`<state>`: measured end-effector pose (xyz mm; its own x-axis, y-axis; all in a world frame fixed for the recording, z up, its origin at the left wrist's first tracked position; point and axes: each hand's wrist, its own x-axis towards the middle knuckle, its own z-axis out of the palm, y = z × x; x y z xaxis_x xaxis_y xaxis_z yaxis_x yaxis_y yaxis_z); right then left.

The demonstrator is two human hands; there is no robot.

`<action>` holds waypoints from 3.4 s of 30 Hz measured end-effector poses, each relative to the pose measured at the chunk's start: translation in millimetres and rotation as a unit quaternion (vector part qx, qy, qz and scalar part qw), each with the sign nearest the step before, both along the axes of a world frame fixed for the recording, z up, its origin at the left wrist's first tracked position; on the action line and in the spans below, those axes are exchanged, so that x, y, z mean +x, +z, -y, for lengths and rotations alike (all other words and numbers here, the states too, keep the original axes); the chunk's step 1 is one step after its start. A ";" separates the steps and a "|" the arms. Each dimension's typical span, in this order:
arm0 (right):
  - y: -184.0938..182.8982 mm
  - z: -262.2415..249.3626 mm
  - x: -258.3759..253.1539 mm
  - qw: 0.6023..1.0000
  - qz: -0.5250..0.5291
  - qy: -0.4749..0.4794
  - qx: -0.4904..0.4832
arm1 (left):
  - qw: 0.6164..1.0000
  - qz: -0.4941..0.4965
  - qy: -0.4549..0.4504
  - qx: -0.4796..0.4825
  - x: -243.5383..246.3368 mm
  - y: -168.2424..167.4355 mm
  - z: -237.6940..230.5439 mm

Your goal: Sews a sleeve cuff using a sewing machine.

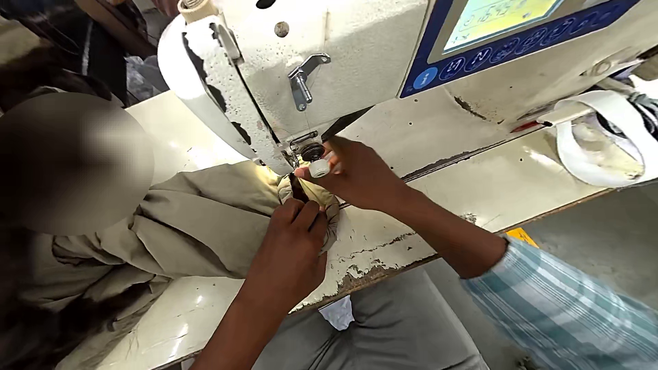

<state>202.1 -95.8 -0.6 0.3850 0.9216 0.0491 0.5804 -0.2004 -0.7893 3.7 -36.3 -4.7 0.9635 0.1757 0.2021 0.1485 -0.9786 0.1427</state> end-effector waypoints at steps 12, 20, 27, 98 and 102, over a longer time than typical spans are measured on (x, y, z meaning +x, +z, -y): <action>-14.5 17.2 -40.8 0.990 0.092 -0.058 0.092 | 0.998 0.029 0.004 -0.052 -4.6 -3.7 -2.8; -28.9 26.2 -37.5 0.981 0.176 -0.023 0.084 | 0.994 -0.023 0.096 -0.050 -10.5 4.3 -4.7; -28.6 27.2 -37.9 0.984 0.153 -0.025 0.082 | 0.992 -0.003 0.107 -0.064 -10.9 0.5 -4.5; -33.3 21.7 -6.2 0.942 0.267 0.103 0.175 | 0.995 0.090 0.025 0.043 8.9 12.1 -8.8; -39.9 29.9 -7.2 0.933 0.263 0.152 0.196 | 0.991 0.111 0.043 0.057 6.1 0.6 -18.6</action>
